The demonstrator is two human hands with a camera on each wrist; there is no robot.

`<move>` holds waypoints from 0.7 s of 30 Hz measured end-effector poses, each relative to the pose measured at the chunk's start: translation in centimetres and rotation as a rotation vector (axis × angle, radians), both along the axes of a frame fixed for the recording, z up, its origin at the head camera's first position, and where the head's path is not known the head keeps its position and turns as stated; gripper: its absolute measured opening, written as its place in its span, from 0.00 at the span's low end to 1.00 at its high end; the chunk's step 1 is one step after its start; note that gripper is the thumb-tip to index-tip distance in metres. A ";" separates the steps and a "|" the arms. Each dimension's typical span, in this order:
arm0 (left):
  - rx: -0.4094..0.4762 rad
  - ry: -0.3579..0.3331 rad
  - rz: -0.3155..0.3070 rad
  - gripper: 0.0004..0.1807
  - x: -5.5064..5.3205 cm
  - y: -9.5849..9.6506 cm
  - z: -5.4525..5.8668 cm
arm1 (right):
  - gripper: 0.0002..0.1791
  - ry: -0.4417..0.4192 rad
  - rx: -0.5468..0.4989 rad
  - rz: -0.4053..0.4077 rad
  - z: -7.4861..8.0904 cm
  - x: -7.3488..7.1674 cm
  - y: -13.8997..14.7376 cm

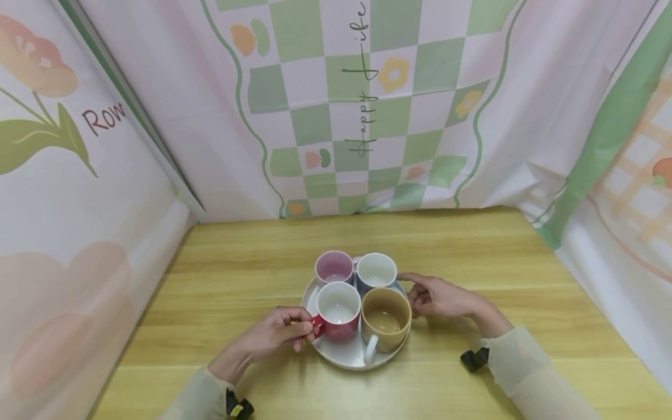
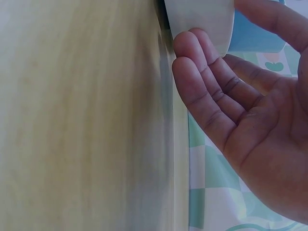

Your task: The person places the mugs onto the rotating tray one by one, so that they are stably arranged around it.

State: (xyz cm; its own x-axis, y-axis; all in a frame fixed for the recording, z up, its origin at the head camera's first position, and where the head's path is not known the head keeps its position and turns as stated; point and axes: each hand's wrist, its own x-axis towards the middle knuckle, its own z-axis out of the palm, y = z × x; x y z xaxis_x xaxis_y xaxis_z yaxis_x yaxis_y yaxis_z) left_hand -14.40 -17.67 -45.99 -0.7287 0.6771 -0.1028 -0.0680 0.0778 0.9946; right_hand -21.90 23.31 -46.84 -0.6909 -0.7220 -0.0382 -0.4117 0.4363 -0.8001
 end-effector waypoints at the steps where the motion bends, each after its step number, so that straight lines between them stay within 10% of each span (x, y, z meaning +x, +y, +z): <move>1: -0.005 0.001 -0.002 0.20 -0.1 0.0 0.0 | 0.43 -0.002 0.003 -0.001 0.0 0.0 0.0; 21: -0.107 -0.039 -0.012 0.19 -1.1 0.2 0.3 | 0.43 -0.032 -0.014 -0.001 0.1 0.0 0.2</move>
State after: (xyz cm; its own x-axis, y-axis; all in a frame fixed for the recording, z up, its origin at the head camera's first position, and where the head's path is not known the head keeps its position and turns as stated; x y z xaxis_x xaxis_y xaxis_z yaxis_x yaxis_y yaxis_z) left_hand -15.51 -17.50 -45.68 -0.7146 0.6694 -0.2031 -0.1052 0.1842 0.9772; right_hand -21.95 23.52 -46.70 -0.6905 -0.7216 -0.0500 -0.3854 0.4255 -0.8188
